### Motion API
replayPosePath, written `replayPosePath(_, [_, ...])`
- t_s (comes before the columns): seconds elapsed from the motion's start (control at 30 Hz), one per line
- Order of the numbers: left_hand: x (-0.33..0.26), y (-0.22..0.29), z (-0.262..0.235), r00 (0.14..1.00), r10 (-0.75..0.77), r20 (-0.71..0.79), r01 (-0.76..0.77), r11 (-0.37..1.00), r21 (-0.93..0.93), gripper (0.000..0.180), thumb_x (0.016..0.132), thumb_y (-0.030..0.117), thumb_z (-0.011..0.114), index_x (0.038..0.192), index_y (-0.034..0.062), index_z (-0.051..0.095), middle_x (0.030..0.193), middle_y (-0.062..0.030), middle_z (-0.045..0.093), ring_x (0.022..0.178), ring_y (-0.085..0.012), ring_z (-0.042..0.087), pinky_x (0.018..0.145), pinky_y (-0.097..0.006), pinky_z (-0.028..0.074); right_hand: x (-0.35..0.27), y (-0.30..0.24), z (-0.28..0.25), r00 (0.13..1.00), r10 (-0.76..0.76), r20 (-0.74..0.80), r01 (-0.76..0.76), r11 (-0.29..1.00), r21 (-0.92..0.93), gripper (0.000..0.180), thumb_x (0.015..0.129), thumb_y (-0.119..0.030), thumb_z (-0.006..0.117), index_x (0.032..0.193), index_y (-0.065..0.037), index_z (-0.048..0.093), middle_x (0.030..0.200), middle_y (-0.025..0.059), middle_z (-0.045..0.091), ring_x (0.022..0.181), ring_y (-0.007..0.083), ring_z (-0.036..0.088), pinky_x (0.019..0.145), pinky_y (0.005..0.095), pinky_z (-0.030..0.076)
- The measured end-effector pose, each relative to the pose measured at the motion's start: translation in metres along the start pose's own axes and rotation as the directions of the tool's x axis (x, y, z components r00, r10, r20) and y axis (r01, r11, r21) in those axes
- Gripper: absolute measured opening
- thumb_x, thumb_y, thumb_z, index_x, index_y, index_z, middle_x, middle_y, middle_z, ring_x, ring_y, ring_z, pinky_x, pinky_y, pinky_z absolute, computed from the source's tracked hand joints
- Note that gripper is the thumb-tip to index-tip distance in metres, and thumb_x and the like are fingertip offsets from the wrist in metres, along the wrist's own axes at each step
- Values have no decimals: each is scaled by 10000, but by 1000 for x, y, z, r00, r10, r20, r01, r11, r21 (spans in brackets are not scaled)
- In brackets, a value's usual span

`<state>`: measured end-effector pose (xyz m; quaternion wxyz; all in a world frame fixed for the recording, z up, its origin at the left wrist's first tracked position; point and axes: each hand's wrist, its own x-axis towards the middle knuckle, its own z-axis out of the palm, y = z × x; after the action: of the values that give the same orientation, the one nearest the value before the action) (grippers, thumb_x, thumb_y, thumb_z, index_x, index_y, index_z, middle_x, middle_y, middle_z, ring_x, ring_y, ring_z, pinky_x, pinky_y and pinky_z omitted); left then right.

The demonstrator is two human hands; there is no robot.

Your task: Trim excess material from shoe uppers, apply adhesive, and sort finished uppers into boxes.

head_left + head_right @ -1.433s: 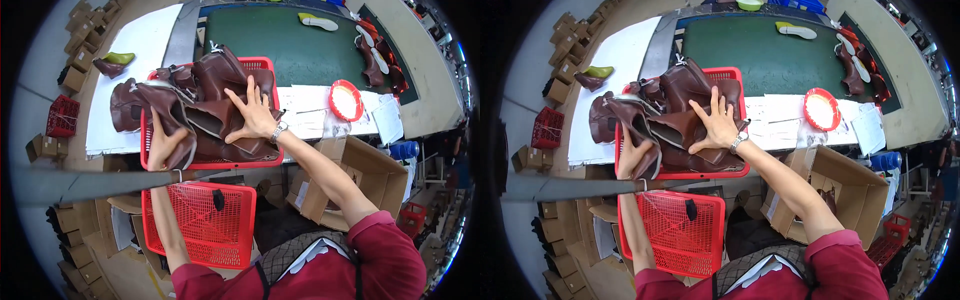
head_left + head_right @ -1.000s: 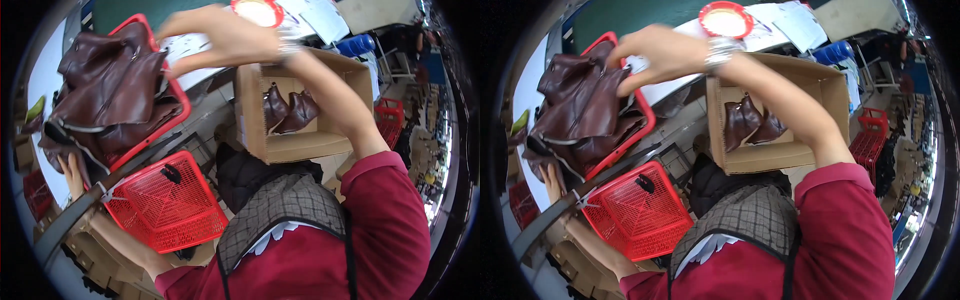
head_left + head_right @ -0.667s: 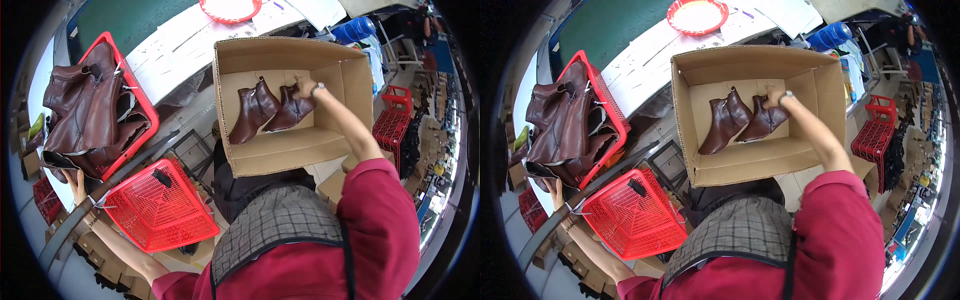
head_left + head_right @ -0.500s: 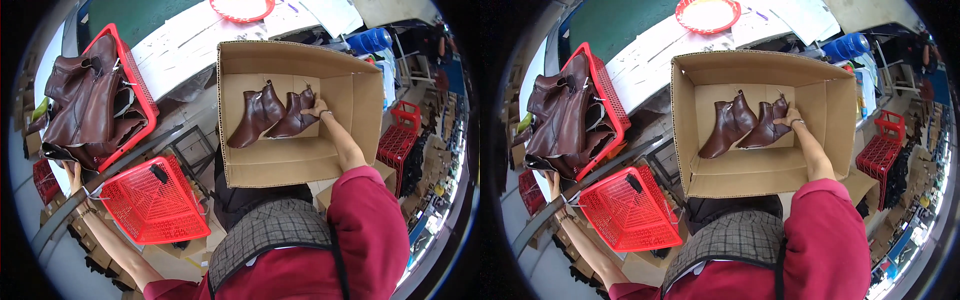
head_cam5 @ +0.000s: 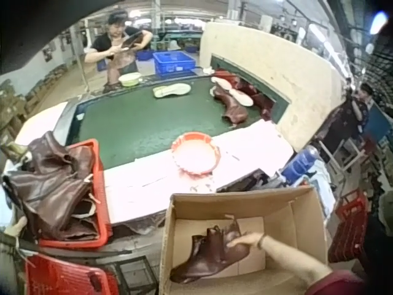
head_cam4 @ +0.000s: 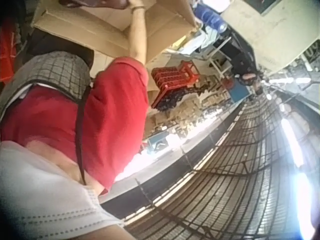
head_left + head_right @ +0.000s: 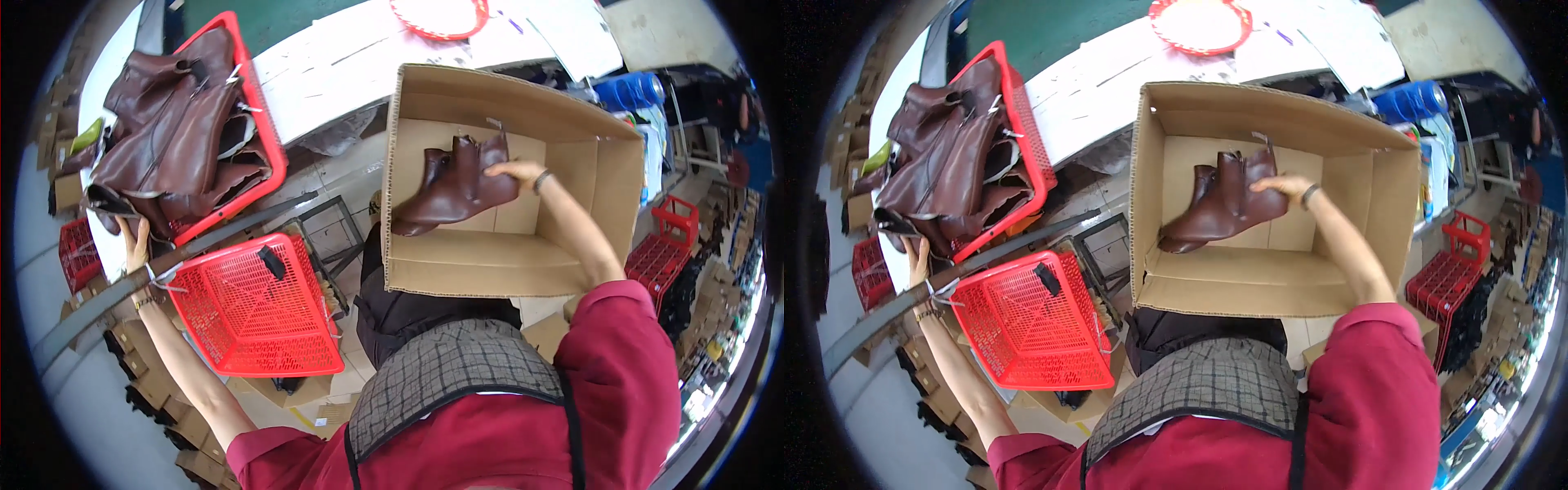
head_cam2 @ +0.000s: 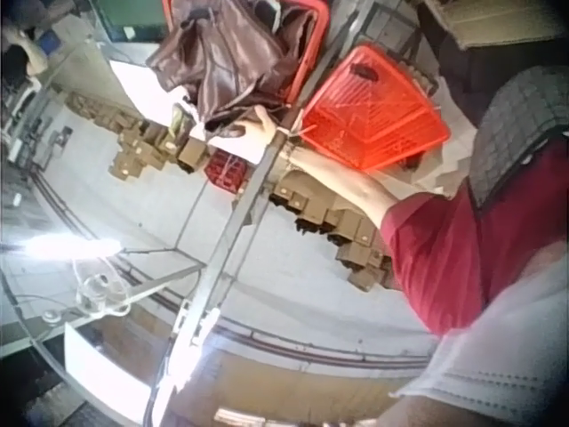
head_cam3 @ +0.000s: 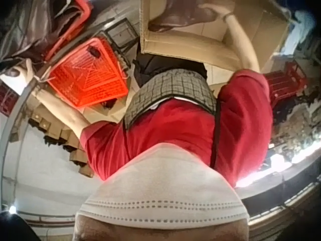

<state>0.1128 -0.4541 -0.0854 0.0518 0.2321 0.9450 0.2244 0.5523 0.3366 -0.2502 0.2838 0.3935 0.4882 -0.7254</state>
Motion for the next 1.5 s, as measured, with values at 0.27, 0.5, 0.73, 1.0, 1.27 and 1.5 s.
replayPosePath(0.27, [-21,74,7,922,-380,-78,347,898,-269,1050,911,346,745,1619,116,4,1638,-227,193,1466,-268,294,1171,-315,269,44,22,82,997,3,-78,-1,999,35,638,790,-313,851,1293,-7,607,1192,140,698,1038,258,695,926,414,573])
replayPosePath(0.5, [1,103,5,942,-327,-69,277,880,-385,1122,874,524,724,1608,51,20,1566,-263,336,1458,-297,329,1162,-298,269,-89,-69,147,936,-343,-84,221,754,-618,473,689,-261,874,999,52,704,939,149,737,839,213,699,736,375,567])
replayPosePath(0.73, [-34,77,2,919,-331,-215,239,901,-362,1141,856,599,687,1600,29,36,1576,-329,272,1465,-401,319,1178,-367,277,-324,-246,223,560,-601,571,552,-244,-798,400,630,-229,829,956,-23,720,938,148,709,839,321,662,799,430,524])
replayPosePath(1.0, [-18,94,-18,932,-306,-194,211,894,-395,905,973,527,579,1611,86,113,1577,-264,329,1489,-356,282,1198,-375,241,-160,-328,305,174,-984,-49,980,178,-90,318,941,-158,653,1213,5,680,1270,83,666,1168,188,615,1052,356,457])
replayPosePath(1.27, [2,91,0,911,-309,-274,213,920,-328,936,932,498,635,1619,148,104,1549,-294,358,1456,-420,331,1171,-427,289,14,-304,491,431,-901,-57,828,420,-373,772,821,-289,840,1359,71,421,1254,174,619,1084,230,630,918,371,528])
replayPosePath(1.5, [20,41,12,929,-262,-261,103,862,-497,988,929,424,673,1593,27,59,1478,-325,435,1359,-408,476,1121,-400,371,-10,-304,544,82,-833,547,353,-489,-798,1010,695,-779,689,1533,-295,400,1624,220,221,1413,584,236,1092,746,180])
